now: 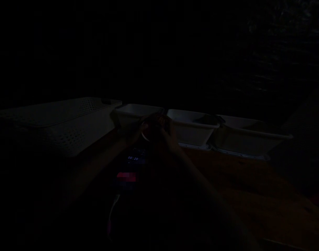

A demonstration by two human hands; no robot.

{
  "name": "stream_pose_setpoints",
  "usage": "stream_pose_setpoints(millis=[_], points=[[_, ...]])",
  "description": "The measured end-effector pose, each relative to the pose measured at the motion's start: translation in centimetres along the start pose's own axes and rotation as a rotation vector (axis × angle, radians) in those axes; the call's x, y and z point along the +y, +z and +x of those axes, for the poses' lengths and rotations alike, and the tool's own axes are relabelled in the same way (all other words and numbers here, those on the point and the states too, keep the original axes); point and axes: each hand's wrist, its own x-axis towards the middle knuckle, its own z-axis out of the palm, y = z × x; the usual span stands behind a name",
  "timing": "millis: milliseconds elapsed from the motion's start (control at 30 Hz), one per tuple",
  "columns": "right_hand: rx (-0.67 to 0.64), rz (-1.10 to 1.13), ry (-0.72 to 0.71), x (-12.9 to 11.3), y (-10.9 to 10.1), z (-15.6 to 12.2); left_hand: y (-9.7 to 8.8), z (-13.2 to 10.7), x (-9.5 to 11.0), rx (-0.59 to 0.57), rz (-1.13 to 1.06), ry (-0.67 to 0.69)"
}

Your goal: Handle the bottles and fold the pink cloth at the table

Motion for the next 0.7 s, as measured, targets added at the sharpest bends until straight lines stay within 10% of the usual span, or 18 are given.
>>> stream_pose_setpoints(millis=[700], points=[[0.11,0.045,0.115,-0.3,0.2,0.4,-0.3,-0.1,1.6,-0.054,-0.054,-0.021]])
